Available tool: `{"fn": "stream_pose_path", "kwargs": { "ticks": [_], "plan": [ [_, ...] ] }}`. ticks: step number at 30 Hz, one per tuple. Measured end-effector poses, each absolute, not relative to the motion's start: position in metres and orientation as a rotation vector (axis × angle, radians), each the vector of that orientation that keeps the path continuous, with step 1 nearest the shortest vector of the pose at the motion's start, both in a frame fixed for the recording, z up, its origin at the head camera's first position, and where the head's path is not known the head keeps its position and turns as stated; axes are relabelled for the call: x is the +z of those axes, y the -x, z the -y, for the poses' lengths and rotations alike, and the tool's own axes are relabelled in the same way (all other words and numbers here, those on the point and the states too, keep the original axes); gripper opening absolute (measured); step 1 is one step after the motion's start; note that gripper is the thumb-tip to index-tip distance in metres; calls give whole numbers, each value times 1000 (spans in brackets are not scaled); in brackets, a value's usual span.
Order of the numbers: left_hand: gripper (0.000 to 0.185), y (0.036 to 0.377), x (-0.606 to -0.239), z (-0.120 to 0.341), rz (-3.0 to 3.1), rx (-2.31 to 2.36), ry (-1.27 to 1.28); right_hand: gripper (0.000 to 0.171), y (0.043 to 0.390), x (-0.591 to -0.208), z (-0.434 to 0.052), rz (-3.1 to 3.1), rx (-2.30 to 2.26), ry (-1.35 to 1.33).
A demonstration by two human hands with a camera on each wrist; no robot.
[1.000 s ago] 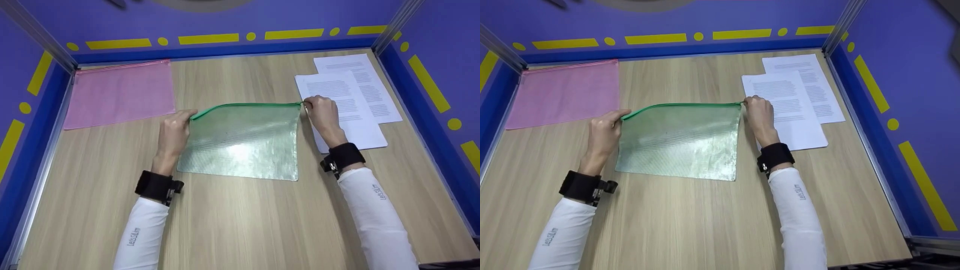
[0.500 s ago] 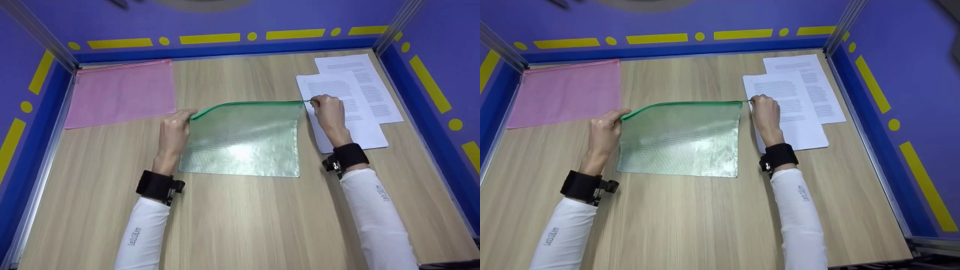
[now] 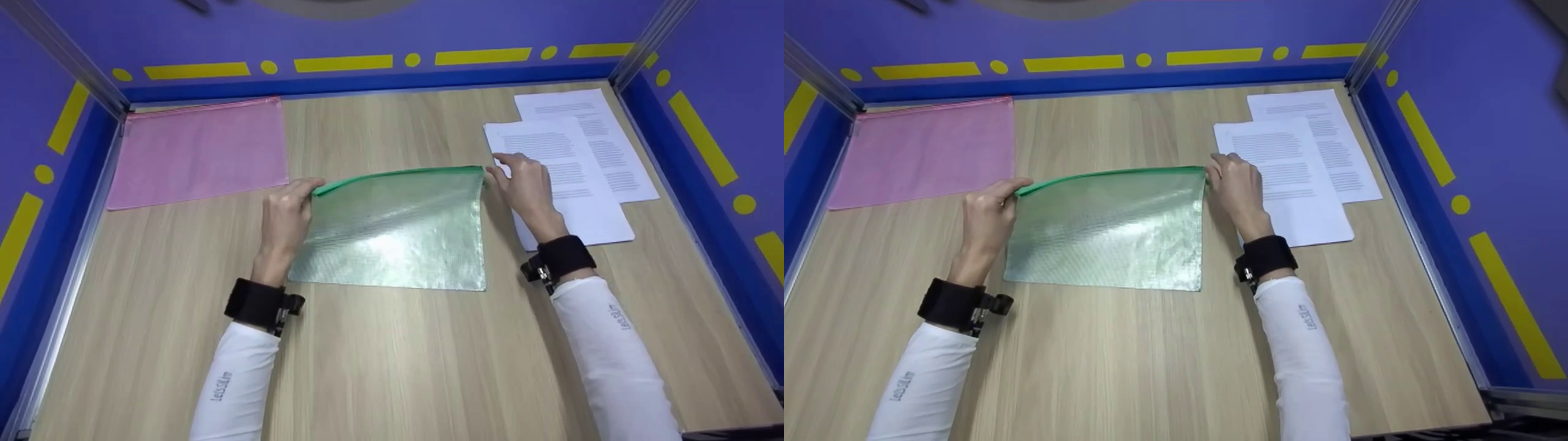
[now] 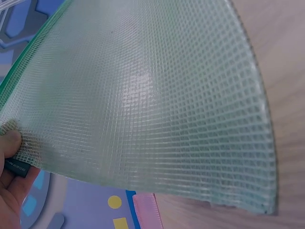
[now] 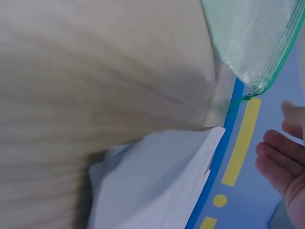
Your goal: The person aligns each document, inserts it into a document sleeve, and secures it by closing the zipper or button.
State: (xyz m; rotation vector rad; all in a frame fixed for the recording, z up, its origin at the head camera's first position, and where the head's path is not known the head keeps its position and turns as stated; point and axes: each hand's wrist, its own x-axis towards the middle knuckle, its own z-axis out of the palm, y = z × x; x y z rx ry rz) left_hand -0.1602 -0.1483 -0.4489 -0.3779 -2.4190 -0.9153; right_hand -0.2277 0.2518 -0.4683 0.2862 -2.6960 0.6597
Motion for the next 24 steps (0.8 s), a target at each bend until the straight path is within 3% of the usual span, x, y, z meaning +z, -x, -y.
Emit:
{"fn": "stream_pose_path", "kwargs": {
  "ticks": [5, 13, 24],
  "plan": [
    [25, 160, -450, 146, 2409, -919, 363, 46, 226, -464, -234, 2717, 700, -515],
    [23, 163, -451, 140, 2397, -904, 400, 47, 224, -457, -204, 2691, 720, -811],
    [26, 160, -444, 138, 2368, -904, 397, 46, 232, -466, -191, 2809, 722, -900]
  ]
}}
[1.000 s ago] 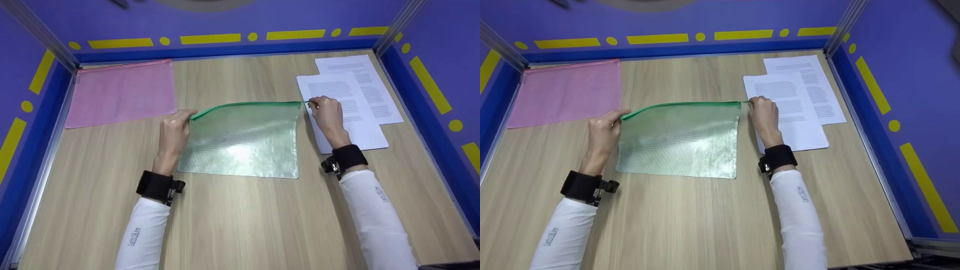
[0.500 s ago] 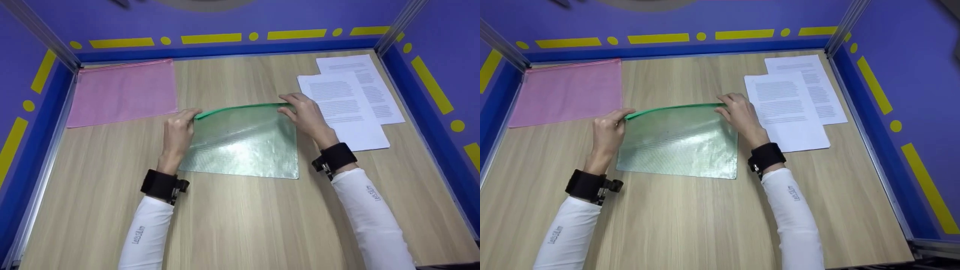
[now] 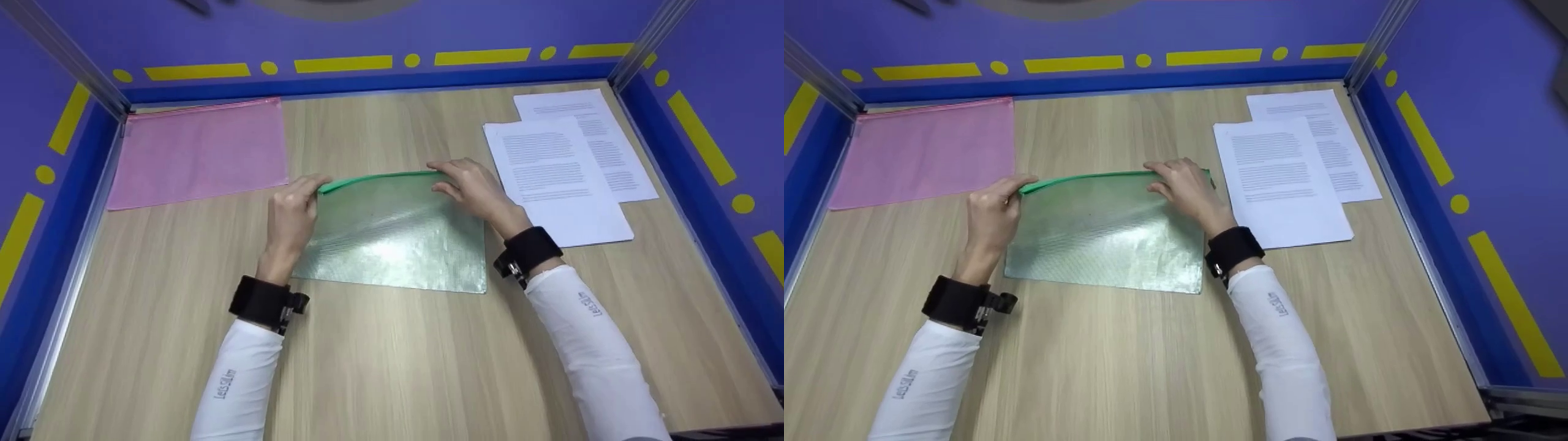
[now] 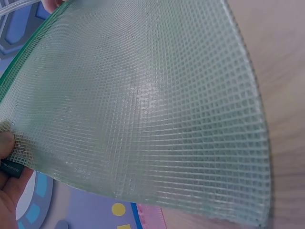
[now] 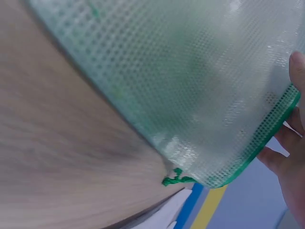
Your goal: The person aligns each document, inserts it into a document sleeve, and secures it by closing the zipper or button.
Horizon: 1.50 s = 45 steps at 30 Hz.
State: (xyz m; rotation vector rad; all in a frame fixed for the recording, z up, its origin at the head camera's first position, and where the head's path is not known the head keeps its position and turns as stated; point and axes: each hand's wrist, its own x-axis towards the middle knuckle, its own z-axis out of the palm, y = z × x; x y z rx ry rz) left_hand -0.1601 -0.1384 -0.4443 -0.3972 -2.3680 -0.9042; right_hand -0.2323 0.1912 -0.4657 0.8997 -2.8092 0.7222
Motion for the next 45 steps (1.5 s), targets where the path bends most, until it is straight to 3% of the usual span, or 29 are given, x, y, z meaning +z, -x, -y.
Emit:
{"fn": "stream_pose_path", "kwargs": {
  "ticks": [8, 15, 25, 33, 45],
  "plan": [
    [22, 163, -442, 138, 2354, -862, 398, 30, 232, -472, -197, 2830, 914, -765],
    [22, 165, -444, 137, 2365, -861, 384, 25, 229, -472, -199, 2764, 1023, -712],
    [28, 167, -447, 139, 2488, -827, 251, 28, 226, -476, -201, 2779, 1304, -548],
    [52, 161, -451, 142, 2651, -860, 104, 30, 225, -481, -203, 2703, 1686, -282],
    [59, 150, -471, 130, 2843, -1060, -8, 33, 215, -488, -201, 2379, 1986, 154]
  ]
}}
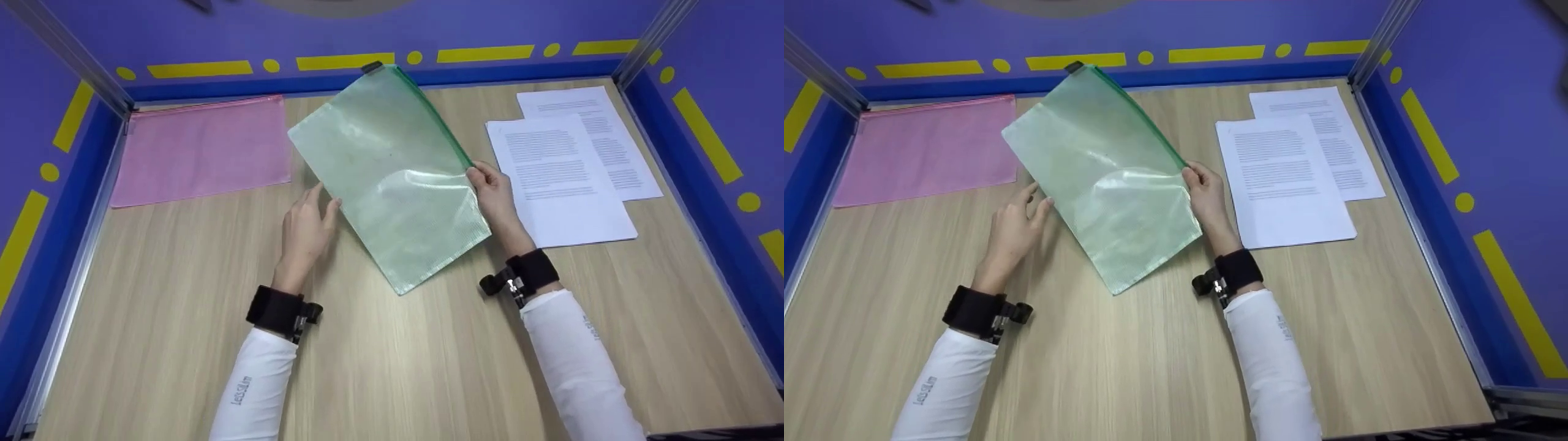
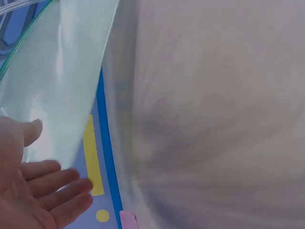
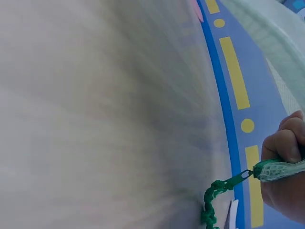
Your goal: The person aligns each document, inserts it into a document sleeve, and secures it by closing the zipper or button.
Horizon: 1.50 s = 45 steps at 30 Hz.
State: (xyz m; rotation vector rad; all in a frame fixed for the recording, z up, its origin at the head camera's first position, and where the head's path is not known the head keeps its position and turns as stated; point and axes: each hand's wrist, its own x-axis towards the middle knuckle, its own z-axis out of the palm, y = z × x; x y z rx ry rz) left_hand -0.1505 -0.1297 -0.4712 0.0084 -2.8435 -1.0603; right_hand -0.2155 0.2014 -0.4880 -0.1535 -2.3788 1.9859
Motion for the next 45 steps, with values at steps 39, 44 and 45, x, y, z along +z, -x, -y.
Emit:
{"fn": "stream_pose_path", "kwargs": {
  "ticks": [39, 44, 45],
  "plan": [
    [43, 164, -486, 78, 2719, -1796, -201, 49, 170, -472, -207, 2805, 2011, 159],
    [44, 167, -492, 80, 2873, -1748, -241, 47, 169, -477, -208, 2935, 1879, 125],
    [44, 167, -493, 80, 2890, -1739, -254, 47, 169, -478, -207, 2951, 1868, 133]
  ]
}}
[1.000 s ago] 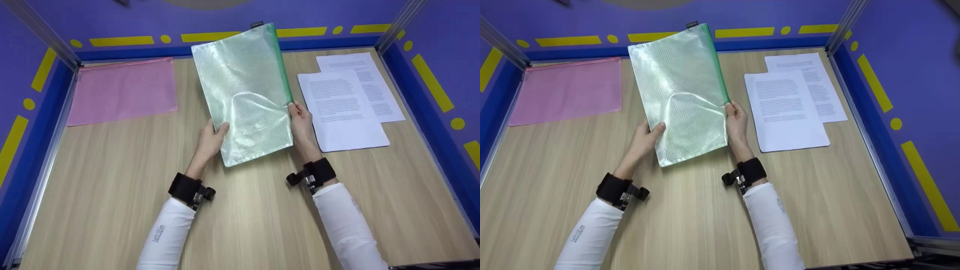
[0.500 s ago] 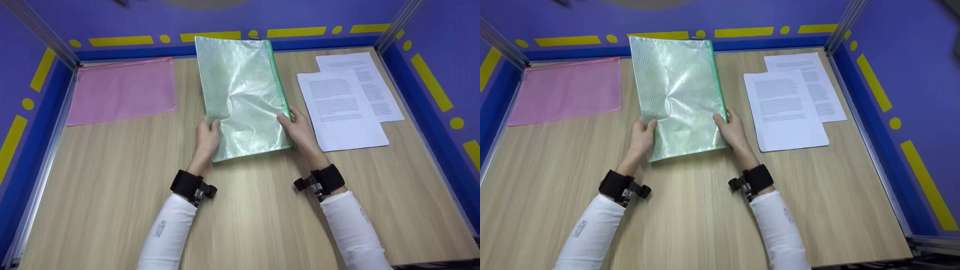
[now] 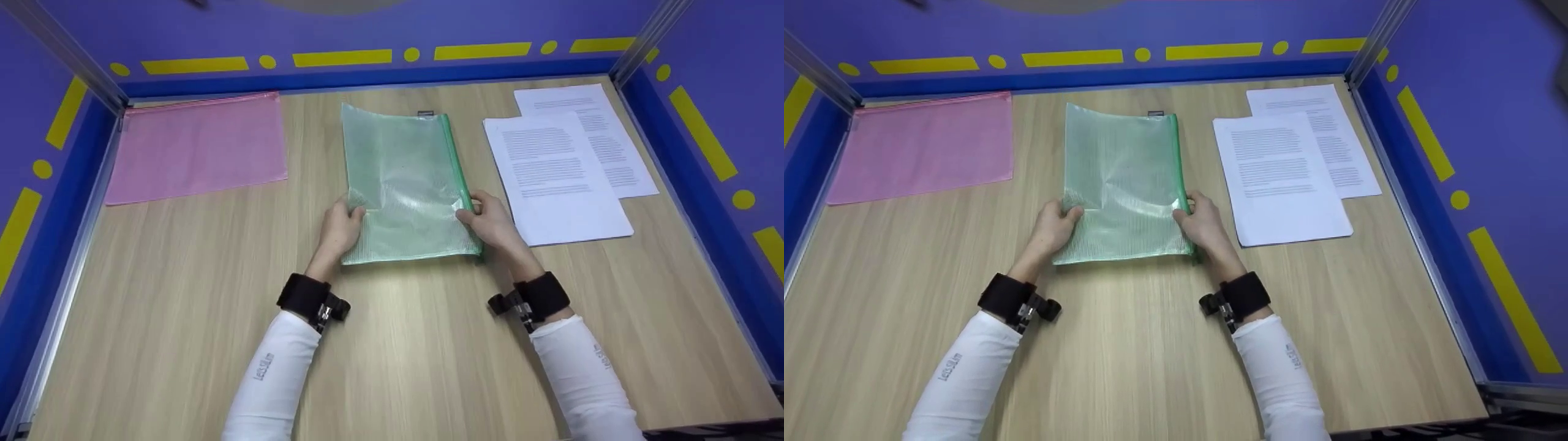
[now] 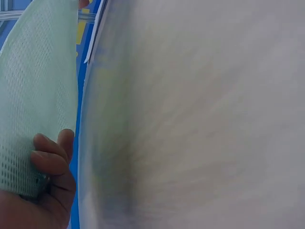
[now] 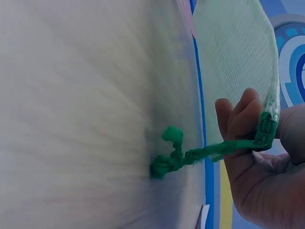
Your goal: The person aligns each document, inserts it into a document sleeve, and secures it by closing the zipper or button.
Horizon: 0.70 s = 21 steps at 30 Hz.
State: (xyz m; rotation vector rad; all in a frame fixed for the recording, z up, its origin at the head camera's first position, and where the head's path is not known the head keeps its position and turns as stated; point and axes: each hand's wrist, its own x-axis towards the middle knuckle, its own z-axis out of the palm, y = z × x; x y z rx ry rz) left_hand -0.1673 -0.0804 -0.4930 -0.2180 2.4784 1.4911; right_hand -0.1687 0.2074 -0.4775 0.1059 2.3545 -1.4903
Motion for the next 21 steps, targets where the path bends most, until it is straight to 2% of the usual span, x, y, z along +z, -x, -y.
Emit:
{"fn": "stream_pose_path", "kwargs": {
  "ticks": [6, 15, 21],
  "plan": [
    [53, 169, -499, 85, -2557, 1366, 278, 53, 169, -482, -203, -2407, -1386, -124],
    [72, 164, -491, 96, -2588, 1264, 342, 69, 167, -483, -203, -2618, -1095, 8],
    [70, 158, -486, 99, -2683, 1128, 246, 70, 163, -479, -199, -2717, -971, 58]
  ]
}}
